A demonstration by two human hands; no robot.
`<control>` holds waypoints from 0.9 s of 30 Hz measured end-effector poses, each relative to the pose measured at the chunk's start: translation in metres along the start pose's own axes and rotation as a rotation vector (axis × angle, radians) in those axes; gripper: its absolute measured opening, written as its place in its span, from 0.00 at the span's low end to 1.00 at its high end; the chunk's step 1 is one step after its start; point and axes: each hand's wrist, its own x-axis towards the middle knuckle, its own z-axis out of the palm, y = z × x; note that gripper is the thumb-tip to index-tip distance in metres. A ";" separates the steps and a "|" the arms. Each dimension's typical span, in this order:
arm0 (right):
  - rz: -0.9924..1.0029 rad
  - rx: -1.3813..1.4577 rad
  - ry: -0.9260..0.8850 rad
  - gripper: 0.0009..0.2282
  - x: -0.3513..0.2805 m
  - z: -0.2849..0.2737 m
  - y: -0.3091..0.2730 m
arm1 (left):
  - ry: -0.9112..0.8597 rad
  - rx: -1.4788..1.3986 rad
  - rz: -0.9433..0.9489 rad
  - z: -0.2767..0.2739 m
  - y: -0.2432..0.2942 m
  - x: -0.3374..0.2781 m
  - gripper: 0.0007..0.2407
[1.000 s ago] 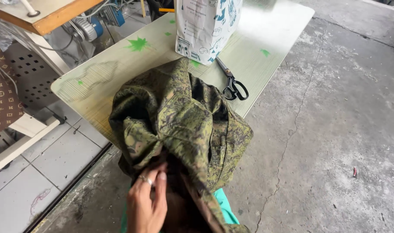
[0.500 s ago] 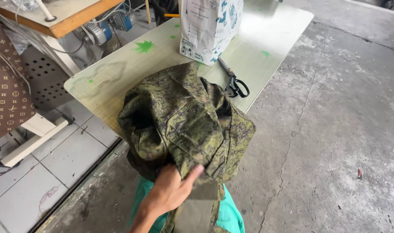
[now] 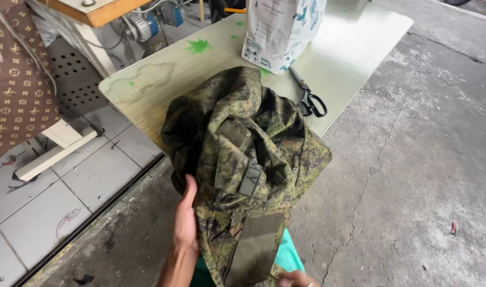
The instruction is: Trimming loose threads from a camouflage jacket using scissors at a workstation
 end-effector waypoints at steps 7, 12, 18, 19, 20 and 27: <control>-0.525 -0.501 -0.048 0.28 -0.091 0.069 -0.015 | -0.622 -0.140 0.171 -0.093 -0.086 0.063 0.19; -0.874 -0.303 0.012 0.05 -0.096 0.042 0.002 | 0.243 0.745 0.240 -0.109 -0.146 0.027 0.34; -1.115 -0.354 0.040 0.13 -0.140 0.032 -0.011 | -0.147 0.688 0.334 -0.165 -0.196 0.092 0.04; -1.121 -0.358 0.039 0.13 -0.129 0.031 -0.012 | -0.149 0.682 0.336 -0.164 -0.190 0.093 0.04; -1.019 -0.309 -0.005 0.12 -0.118 0.031 -0.013 | -0.326 0.204 0.187 -0.162 -0.183 0.094 0.03; -0.783 -0.348 -0.226 0.09 -0.108 0.017 -0.002 | 0.108 0.851 -0.052 -0.171 -0.204 0.056 0.17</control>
